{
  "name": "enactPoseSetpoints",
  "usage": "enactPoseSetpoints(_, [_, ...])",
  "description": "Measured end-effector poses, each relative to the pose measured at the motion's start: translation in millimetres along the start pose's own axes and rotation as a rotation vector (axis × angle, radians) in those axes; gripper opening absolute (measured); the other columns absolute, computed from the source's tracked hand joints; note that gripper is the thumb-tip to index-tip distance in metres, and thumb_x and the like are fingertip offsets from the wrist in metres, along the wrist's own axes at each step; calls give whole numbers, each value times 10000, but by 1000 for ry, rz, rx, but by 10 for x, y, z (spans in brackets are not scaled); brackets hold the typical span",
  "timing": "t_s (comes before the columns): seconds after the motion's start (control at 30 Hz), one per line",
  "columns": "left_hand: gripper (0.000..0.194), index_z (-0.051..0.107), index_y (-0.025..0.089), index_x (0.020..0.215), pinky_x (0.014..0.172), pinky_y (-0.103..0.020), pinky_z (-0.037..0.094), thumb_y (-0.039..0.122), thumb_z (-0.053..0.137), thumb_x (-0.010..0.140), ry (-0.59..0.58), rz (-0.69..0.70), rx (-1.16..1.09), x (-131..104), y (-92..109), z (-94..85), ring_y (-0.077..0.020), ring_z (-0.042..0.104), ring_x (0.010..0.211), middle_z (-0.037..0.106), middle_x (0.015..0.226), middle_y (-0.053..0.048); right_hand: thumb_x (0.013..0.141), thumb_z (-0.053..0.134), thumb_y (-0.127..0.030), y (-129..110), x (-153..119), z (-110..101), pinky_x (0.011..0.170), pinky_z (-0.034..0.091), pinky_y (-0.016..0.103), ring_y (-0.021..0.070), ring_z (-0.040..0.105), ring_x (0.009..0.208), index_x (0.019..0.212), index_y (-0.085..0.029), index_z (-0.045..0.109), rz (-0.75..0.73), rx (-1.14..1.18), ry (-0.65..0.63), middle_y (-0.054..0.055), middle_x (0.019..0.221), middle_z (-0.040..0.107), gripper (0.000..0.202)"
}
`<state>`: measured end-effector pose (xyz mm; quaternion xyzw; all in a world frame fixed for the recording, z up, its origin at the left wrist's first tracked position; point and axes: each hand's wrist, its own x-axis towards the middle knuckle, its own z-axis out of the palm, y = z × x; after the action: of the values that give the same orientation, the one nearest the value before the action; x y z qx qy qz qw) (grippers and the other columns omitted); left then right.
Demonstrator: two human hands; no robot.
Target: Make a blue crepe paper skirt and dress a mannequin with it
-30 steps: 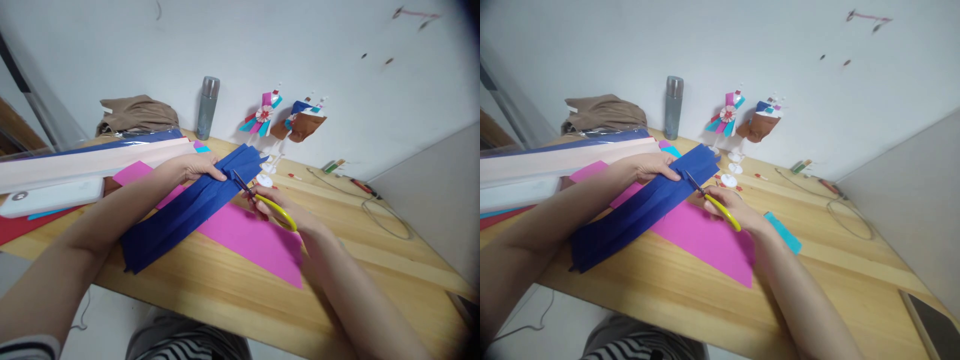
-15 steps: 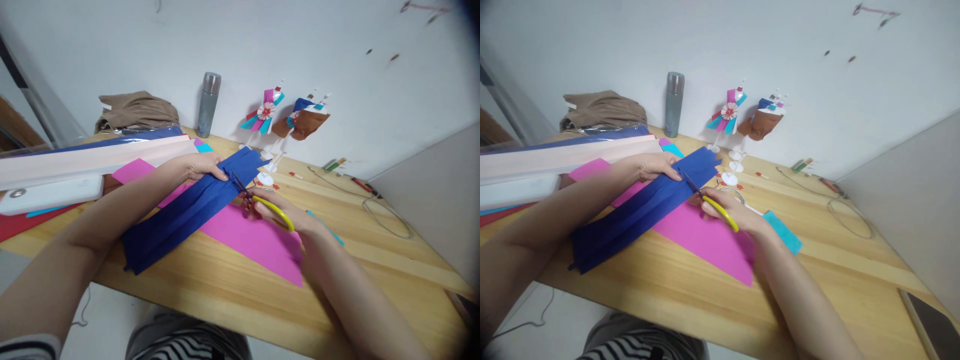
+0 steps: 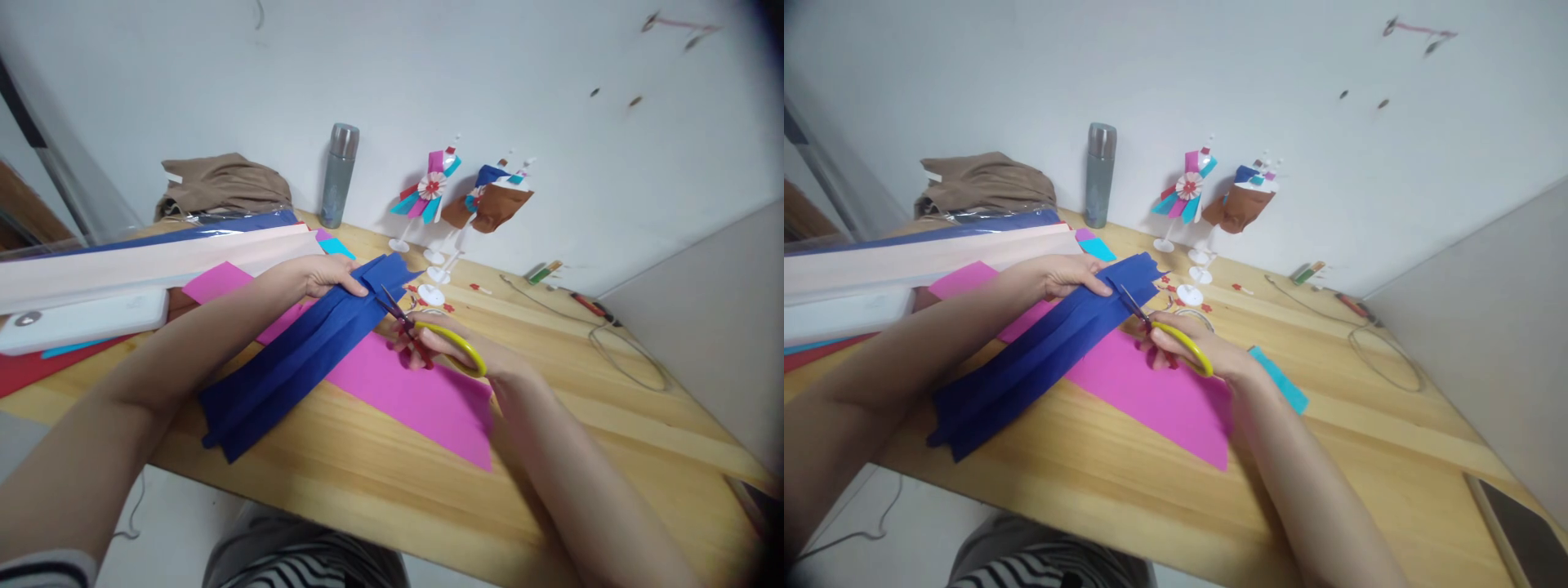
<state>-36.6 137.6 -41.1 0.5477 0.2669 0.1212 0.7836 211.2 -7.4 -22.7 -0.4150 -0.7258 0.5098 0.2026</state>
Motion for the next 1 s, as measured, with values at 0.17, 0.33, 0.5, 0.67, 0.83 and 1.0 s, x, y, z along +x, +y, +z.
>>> enactPoseSetpoints(0.17, [681, 674, 138, 1233, 842, -318, 576, 75, 824, 572, -43, 3, 22, -14, 13, 32, -211, 751, 794, 796, 960, -82, 900, 488, -755, -66, -3, 8, 616, 500, 299, 151, 609, 662, 956, -166, 604, 5, -80, 2, 56, 758, 668, 603])
enactPoseSetpoints(0.33, [683, 701, 152, 1231, 868, -336, 568, 111, 855, 567, -133, 53, 41, -36, 22, 115, -232, 742, 859, 792, 956, -66, 937, 461, -718, -82, -5, 19, 634, 514, 313, 159, 612, 678, 966, -180, 581, -26, -147, 18, 48, 759, 668, 552])
enactPoseSetpoints(0.5, [672, 720, 159, 1207, 825, -326, 577, 137, 863, 550, -162, 68, 75, -42, 28, 150, -226, 737, 830, 791, 979, -88, 934, 471, -716, -70, -11, 20, 641, 515, 299, 147, 612, 679, 943, -191, 567, -18, -157, 26, 41, 759, 663, 534])
enactPoseSetpoints(0.67, [670, 718, 152, 1197, 830, -306, 574, 160, 872, 544, -175, 92, 102, -49, 28, 155, -221, 738, 847, 790, 994, -89, 942, 486, -692, -43, -8, 9, 603, 502, 285, 134, 598, 634, 882, -199, 539, -44, -146, 44, 21, 716, 635, 500])
enactPoseSetpoints(0.83, [663, 732, 146, 1164, 821, -271, 564, 149, 874, 516, -164, 98, 118, -72, 43, 195, -190, 731, 773, 790, 884, -52, 928, 488, -713, -41, 7, 7, 578, 501, 286, 125, 582, 599, 846, -207, 508, -75, -136, 46, 18, 728, 614, 513])
enactPoseSetpoints(1.0, [602, 754, 166, 1112, 814, -266, 568, 135, 854, 519, -176, 122, 131, -105, 78, 234, -176, 725, 758, 788, 841, -28, 917, 530, -697, -41, 4, 4, 524, 450, 267, 100, 530, 536, 897, -190, 548, -101, -101, 43, -4, 695, 580, 508])
